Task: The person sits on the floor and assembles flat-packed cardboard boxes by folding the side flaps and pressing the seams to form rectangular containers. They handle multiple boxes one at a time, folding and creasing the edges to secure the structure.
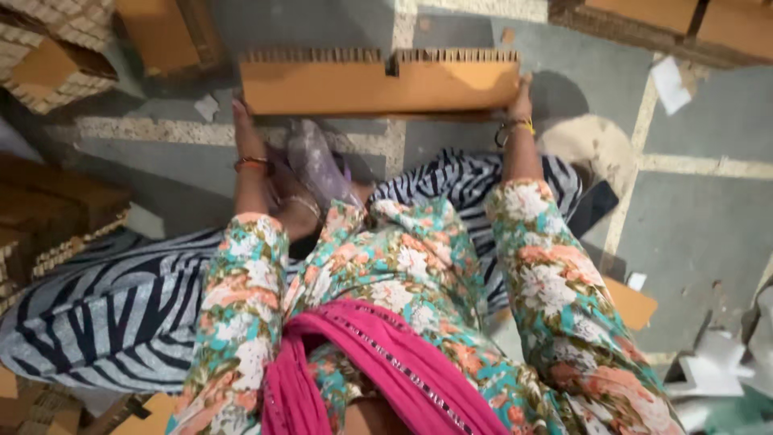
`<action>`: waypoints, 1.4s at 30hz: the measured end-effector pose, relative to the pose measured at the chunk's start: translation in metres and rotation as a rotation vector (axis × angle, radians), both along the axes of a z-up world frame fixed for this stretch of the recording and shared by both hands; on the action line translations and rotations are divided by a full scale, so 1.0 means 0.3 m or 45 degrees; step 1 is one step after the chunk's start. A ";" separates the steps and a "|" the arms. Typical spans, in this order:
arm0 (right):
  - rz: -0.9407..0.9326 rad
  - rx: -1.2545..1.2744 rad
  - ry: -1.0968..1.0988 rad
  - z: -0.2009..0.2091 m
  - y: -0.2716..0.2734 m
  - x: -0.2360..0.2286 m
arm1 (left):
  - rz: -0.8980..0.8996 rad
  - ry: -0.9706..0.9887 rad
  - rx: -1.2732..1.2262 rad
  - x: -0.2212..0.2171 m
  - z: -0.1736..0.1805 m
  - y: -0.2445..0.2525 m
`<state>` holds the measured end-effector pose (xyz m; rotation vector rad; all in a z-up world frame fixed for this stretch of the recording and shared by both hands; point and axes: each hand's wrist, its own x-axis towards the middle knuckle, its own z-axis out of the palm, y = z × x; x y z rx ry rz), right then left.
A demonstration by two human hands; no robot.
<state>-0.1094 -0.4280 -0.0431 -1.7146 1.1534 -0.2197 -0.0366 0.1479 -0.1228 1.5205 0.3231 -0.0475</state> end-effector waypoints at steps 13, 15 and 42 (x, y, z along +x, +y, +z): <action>0.099 0.169 -0.193 0.001 -0.057 0.021 | -0.322 0.337 0.991 0.132 0.171 0.131; 0.079 0.107 -0.102 -0.018 -0.063 0.039 | -0.264 0.303 0.954 0.125 0.207 0.110; 0.152 -1.006 0.120 0.128 0.238 0.073 | 0.215 -0.072 1.318 0.052 0.296 -0.042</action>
